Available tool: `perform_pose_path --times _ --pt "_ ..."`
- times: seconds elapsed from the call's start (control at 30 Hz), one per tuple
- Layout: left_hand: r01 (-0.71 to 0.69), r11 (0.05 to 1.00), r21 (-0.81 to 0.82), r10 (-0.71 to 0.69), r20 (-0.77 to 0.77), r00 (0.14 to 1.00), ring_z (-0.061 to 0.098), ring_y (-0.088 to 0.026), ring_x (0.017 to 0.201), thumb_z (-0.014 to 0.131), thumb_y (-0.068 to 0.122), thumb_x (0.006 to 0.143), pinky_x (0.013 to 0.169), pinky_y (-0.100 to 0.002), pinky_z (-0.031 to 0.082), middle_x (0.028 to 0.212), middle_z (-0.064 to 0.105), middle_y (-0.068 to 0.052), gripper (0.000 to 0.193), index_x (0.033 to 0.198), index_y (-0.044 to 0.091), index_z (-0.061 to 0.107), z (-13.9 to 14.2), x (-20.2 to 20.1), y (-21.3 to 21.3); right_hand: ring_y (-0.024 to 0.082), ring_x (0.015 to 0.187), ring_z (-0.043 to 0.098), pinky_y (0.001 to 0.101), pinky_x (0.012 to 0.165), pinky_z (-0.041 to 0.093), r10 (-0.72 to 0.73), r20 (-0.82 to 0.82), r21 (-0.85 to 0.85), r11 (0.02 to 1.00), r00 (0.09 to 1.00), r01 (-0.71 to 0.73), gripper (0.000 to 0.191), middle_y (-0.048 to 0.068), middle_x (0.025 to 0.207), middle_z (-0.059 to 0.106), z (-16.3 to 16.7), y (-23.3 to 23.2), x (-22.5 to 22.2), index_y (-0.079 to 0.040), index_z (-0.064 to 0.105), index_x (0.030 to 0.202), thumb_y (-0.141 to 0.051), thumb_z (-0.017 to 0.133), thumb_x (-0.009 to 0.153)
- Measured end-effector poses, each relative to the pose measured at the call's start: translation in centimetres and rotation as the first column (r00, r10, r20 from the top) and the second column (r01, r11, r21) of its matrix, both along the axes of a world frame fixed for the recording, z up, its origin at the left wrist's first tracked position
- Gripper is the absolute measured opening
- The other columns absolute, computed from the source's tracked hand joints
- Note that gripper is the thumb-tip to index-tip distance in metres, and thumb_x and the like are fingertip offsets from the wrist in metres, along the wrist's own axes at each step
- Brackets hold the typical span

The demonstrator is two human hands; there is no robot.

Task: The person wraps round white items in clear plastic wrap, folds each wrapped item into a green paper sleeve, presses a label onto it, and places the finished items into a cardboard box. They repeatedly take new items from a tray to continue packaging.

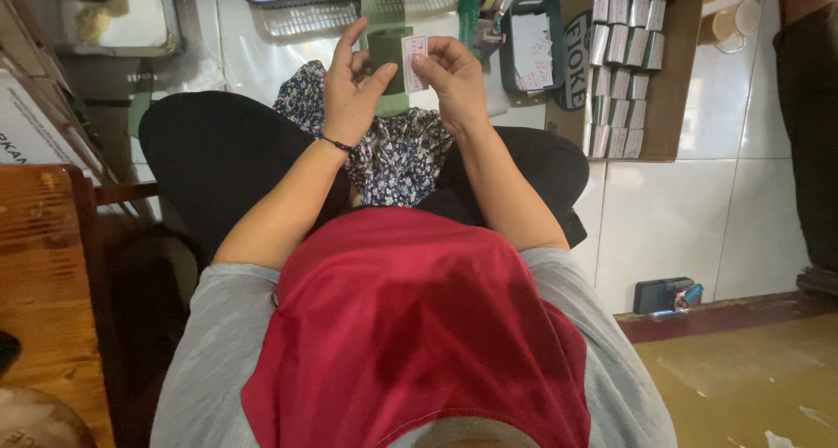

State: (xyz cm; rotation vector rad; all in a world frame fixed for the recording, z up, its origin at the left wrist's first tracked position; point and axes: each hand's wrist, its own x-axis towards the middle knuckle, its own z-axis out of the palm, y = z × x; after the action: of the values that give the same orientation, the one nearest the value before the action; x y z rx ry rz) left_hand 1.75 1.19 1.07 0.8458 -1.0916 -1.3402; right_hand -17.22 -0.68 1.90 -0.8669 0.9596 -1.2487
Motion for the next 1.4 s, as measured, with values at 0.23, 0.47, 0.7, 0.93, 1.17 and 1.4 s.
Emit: perform_pose_path --times 0.23,0.47,0.7,0.93,1.17,1.4 --pt "-0.040 0.999 -0.018 0.041 0.052 0.998 0.067 -0.009 0.104 0.074 -0.003 0.103 0.086 -0.021 0.055 0.122 0.073 -0.010 0.070 0.159 0.012 0.035 0.1 0.0 0.4 0.012 0.093 0.067 0.0291 0.080 0.058 -0.009 -0.038 -0.052 0.999 0.999 0.007 0.033 0.005 0.103 0.067 2.0 1.8 1.6 -0.005 0.055 0.117 -0.002 0.075 0.091" --pt "-0.043 0.999 -0.018 0.043 0.016 0.999 0.069 -0.012 0.113 0.072 -0.004 0.103 0.094 -0.024 0.057 0.127 0.071 -0.011 0.071 0.160 0.012 0.034 0.5 0.2 0.7 0.010 0.100 0.062 0.0266 0.093 0.051 -0.145 -0.200 -0.218 0.971 0.969 0.100 0.018 0.003 0.107 0.066 2.1 3.5 1.8 0.000 0.064 0.117 -0.001 0.071 0.101" --pt "-0.036 0.998 -0.049 0.039 0.072 0.997 0.070 -0.013 0.116 0.073 -0.001 0.104 0.096 -0.025 0.059 0.129 0.070 -0.011 0.070 0.160 0.012 0.033 1.0 0.1 1.0 0.012 0.100 0.065 0.0274 0.093 0.052 -0.169 -0.193 -0.170 0.976 0.966 0.137 0.015 0.005 0.106 0.071 2.1 3.8 2.1 0.002 0.070 0.111 -0.001 0.073 0.097" --pt "-0.077 0.995 -0.061 0.085 0.133 0.987 0.070 -0.014 0.116 0.074 0.000 0.101 0.095 -0.026 0.059 0.127 0.070 -0.010 0.068 0.157 0.010 0.037 0.9 0.1 1.1 0.013 0.098 0.067 0.0275 0.091 0.054 -0.130 -0.135 -0.128 0.985 0.982 0.113 0.015 0.006 0.105 0.072 2.1 3.8 3.0 0.004 0.070 0.111 0.002 0.073 0.096" --pt "0.204 0.945 0.255 -0.139 -0.253 0.958 0.067 -0.021 0.117 0.066 0.003 0.107 0.103 -0.035 0.061 0.131 0.066 -0.013 0.044 0.149 -0.004 0.053 -0.9 -0.2 0.7 0.011 0.092 0.066 0.0257 0.083 0.054 -0.116 -0.197 -0.138 0.986 0.974 0.089 0.016 0.005 0.100 0.071 1.5 4.0 3.5 0.001 0.067 0.108 0.003 0.074 0.095" --pt "0.252 0.959 0.128 -0.206 -0.295 0.933 0.055 -0.022 0.135 0.056 0.007 0.103 0.117 -0.037 0.047 0.147 0.055 -0.012 0.049 0.149 0.002 0.039 -0.3 -0.4 1.1 0.022 0.099 0.069 0.0305 0.088 0.057 -0.395 -0.603 -0.565 0.825 0.693 -0.021 0.028 0.012 0.110 0.068 3.5 5.3 4.9 0.000 0.066 0.116 0.006 0.074 0.090"
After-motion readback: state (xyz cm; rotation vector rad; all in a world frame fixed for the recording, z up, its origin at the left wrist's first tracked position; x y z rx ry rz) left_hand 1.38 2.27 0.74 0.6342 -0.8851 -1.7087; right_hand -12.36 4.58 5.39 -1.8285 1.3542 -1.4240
